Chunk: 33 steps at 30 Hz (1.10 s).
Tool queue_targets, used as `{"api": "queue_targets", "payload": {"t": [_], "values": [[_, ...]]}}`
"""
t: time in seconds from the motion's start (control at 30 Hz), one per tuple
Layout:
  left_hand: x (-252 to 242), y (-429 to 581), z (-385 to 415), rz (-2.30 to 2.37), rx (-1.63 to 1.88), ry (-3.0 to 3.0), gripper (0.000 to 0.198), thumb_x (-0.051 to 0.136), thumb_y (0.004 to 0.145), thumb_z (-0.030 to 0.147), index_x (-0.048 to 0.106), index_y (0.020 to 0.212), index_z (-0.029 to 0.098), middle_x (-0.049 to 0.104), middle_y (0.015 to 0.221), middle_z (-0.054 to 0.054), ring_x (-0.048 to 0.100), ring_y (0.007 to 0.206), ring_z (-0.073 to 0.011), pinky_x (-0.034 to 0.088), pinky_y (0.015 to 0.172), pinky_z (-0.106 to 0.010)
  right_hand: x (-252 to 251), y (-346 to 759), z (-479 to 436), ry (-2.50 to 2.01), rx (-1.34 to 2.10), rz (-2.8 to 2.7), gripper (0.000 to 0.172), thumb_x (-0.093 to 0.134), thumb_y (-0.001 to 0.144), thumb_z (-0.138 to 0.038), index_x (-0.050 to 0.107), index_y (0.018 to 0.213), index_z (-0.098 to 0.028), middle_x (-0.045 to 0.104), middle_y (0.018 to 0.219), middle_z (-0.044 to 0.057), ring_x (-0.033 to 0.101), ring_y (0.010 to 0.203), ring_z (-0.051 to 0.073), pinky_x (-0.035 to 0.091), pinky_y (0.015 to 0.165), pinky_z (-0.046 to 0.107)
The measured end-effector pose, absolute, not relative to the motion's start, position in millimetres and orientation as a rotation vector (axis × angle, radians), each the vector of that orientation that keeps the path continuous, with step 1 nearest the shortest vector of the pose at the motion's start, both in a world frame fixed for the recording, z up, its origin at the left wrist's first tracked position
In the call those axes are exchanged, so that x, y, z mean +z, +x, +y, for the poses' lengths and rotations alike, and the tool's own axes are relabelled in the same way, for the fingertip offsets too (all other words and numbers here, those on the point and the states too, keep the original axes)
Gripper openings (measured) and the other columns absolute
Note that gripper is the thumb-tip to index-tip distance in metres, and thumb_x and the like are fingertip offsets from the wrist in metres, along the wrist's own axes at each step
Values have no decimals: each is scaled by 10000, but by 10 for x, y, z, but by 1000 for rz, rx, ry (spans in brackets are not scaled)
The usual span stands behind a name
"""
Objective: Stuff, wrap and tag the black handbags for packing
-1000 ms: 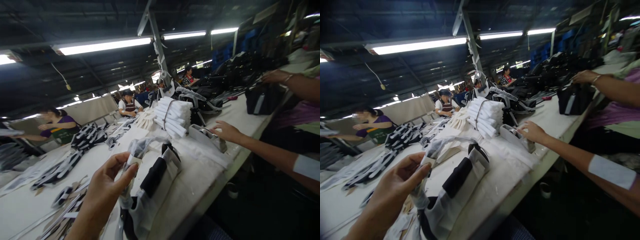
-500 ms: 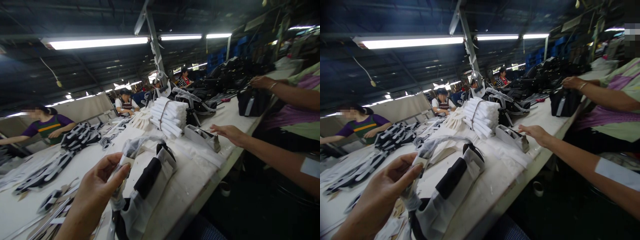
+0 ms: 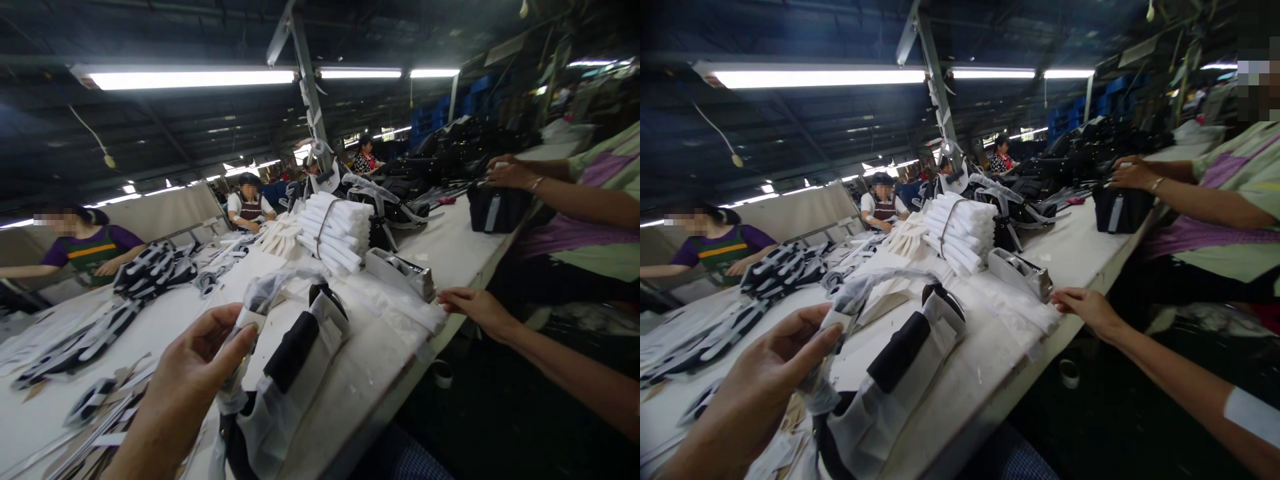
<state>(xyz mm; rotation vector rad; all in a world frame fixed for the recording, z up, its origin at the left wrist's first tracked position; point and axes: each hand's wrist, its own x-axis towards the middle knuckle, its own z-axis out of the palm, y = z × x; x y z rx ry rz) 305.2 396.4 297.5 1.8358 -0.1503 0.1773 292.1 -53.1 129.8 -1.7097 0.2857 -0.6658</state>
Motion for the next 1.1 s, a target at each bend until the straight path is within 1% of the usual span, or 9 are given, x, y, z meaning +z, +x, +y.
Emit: {"api": "queue_targets", "payload": {"t": [0.1, 0.2, 0.27, 0.33, 0.47, 0.63, 0.8, 0.93, 1.1], "values": [[2952, 3083, 3968, -183, 179, 1827, 515, 839, 668, 509, 682, 1037, 186, 716, 867, -26, 635, 753, -162, 478, 602, -205, 1462, 2942, -233, -1728, -508, 176, 373, 829, 689, -518, 810, 831, -173, 764, 800, 103, 689, 662, 193, 578, 665, 297], [2906, 3113, 3962, -258, 203, 1841, 456, 819, 704, 472, 677, 1011, 167, 706, 859, -34, 635, 767, -163, 466, 616, -212, 1797, 2950, 331, -1706, -405, -105, 319, 776, 784, -502, 790, 829, -186, 742, 767, 68, 670, 686, 179, 569, 708, 296], [2871, 3133, 3959, -334, 214, 1870, 395, 785, 748, 440, 673, 1013, 170, 704, 872, -36, 636, 783, -159, 468, 650, -223, 2067, 2914, 781, -1642, -303, -332, 275, 748, 829, -461, 779, 818, -188, 729, 760, 61, 662, 676, 173, 564, 686, 289], [2844, 3144, 3955, -385, 258, 1914, 339, 762, 770, 406, 675, 1004, 177, 705, 878, -36, 638, 803, -163, 476, 691, -241, 2317, 2868, 1210, -1555, -198, -506, 274, 727, 852, -449, 772, 796, -185, 718, 738, 57, 654, 659, 165, 554, 648, 269], [2834, 3108, 3915, -417, 403, 1992, 247, 742, 775, 336, 679, 964, 190, 706, 893, -28, 637, 838, -174, 481, 774, -279, 2619, 2897, 1836, -1425, -86, -599, 315, 731, 839, -474, 751, 753, -171, 705, 691, 46, 641, 619, 139, 528, 605, 230], [2853, 3029, 3896, -438, 534, 2073, 260, 740, 741, 283, 685, 978, 191, 712, 913, -23, 646, 875, -190, 476, 819, -304, 2652, 3083, 2116, -1476, -108, -515, 379, 723, 817, -531, 742, 752, -158, 692, 661, 36, 599, 553, 118, 480, 529, 213], [2874, 2972, 3956, -475, 504, 2124, 247, 727, 737, 261, 692, 976, 210, 704, 894, 5, 641, 849, -174, 479, 804, -287, 2605, 3089, 2120, -1634, -84, -468, 379, 707, 832, -512, 722, 698, -158, 678, 598, 31, 582, 489, 110, 452, 469, 198], [2874, 2942, 3973, -482, 470, 2116, 235, 718, 728, 232, 699, 962, 213, 692, 841, 20, 630, 796, -157, 482, 764, -269, 2600, 3047, 2126, -1683, -73, -419, 369, 717, 817, -505, 723, 672, -166, 684, 593, 31, 603, 490, 119, 471, 471, 198], [2841, 2936, 3955, -424, 515, 2105, 252, 733, 705, 214, 708, 956, 217, 697, 831, 24, 624, 788, -155, 478, 760, -269, 2627, 3053, 2118, -1680, -12, -381, 407, 713, 796, -563, 743, 706, -167, 705, 619, 40, 641, 528, 142, 507, 511, 214]]}}
